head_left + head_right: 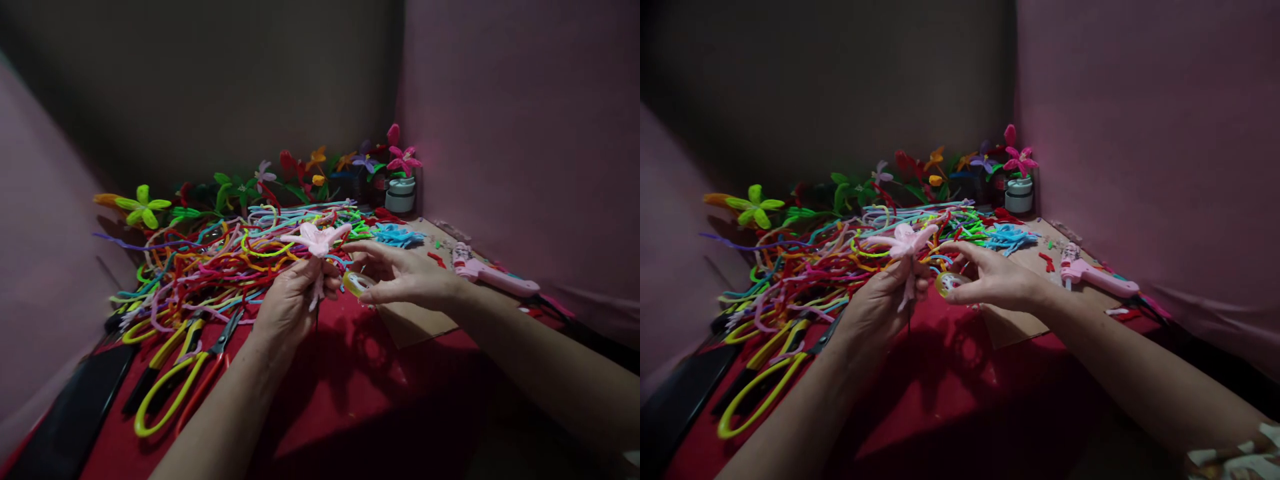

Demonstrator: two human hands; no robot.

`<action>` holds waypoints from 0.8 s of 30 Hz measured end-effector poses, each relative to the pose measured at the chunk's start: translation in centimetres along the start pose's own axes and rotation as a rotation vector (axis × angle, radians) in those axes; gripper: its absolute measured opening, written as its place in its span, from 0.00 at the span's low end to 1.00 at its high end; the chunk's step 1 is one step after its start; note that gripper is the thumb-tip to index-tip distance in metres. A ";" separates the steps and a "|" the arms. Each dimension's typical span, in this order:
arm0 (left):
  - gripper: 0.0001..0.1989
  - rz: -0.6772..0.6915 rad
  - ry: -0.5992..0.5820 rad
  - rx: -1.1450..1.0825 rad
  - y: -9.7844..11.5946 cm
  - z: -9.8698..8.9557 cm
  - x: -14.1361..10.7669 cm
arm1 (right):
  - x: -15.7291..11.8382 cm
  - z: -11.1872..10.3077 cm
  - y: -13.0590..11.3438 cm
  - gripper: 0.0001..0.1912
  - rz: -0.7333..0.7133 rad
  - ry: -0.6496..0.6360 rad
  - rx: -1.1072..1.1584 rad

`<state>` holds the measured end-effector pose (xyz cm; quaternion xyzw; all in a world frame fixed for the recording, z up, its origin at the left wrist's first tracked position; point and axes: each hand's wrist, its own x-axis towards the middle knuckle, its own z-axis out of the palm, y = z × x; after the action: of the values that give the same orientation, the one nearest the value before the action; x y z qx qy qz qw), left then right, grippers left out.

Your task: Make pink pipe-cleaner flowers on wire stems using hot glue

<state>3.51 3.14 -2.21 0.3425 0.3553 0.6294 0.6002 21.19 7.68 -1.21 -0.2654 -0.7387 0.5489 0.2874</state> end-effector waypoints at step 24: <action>0.07 -0.133 -0.059 -0.054 -0.1 0.4 -0.5 | 0.6 -0.6 2.2 0.31 0.079 -0.220 0.438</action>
<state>3.96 2.66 -2.06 0.3201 0.3421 0.5873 0.6600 21.36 9.05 -3.07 -0.1641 -0.6179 0.7324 0.2340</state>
